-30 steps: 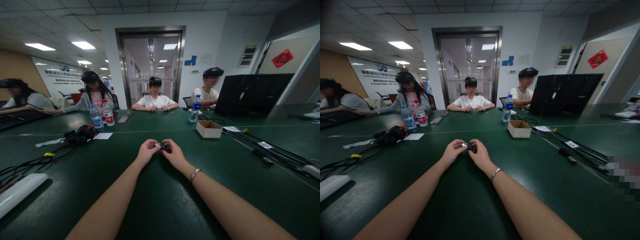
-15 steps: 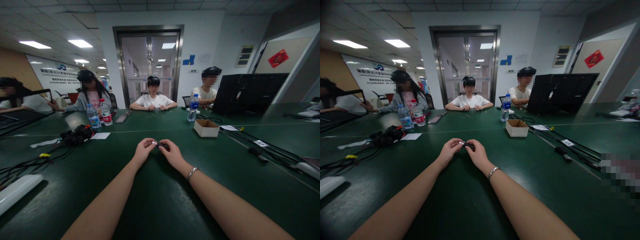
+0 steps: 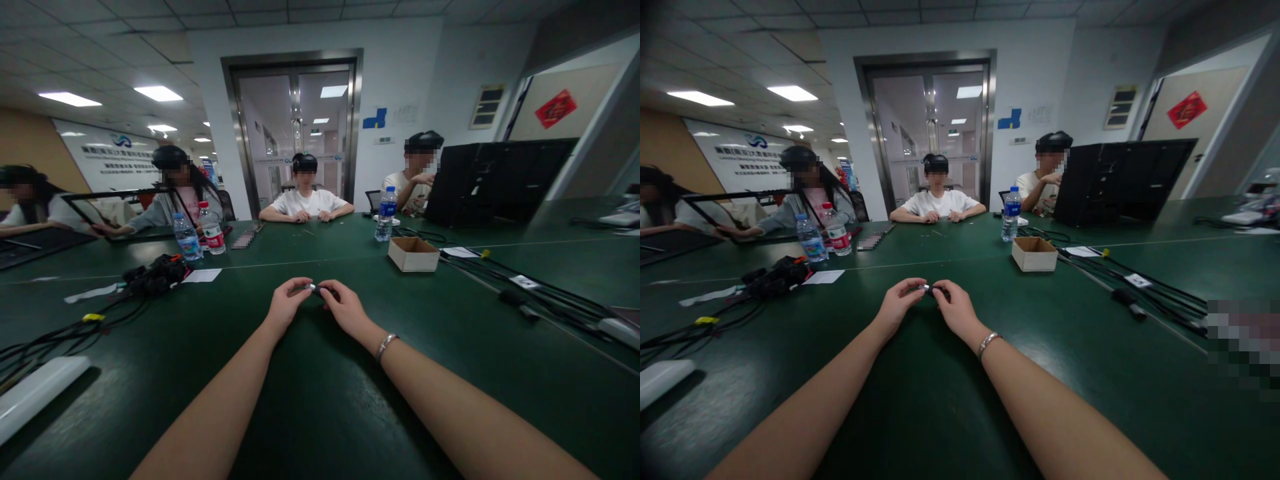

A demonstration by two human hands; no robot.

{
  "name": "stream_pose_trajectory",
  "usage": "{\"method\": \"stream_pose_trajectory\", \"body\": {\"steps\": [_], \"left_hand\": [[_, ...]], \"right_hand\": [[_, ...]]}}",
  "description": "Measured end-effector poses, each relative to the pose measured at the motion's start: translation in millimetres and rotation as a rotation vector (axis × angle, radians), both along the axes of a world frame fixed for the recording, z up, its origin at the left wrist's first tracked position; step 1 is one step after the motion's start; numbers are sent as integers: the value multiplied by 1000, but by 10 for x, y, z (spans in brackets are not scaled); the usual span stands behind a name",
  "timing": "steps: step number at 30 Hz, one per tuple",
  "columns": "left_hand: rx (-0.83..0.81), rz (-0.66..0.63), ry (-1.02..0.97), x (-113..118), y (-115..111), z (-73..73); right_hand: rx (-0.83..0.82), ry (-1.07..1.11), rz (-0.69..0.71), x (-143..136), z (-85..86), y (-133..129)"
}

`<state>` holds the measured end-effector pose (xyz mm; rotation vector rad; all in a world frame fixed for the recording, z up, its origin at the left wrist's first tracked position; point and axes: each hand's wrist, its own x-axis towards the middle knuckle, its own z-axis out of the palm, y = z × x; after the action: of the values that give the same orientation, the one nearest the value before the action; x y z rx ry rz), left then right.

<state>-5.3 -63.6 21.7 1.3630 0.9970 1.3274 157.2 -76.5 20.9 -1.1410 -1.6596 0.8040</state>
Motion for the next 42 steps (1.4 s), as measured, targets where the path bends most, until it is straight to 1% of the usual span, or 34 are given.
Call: {"method": "stream_pose_trajectory", "body": {"steps": [8,16,23,32,38,42], "left_hand": [[-15,10,-32,27,-56,65],[11,14,-7,24,-31,44],[38,23,26,9,10,-5],[16,50,69,8,-24,39],[19,19,44,5,-19,32],[31,-42,-24,-2,17,-14]], "right_hand": [[-10,-9,0,16,10,-15],[-3,5,0,16,-38,28],[-11,27,-4,3,7,-9],[9,21,6,-2,-2,2],[13,-2,11,18,-36,17],[0,-11,0,23,-27,13]]}}
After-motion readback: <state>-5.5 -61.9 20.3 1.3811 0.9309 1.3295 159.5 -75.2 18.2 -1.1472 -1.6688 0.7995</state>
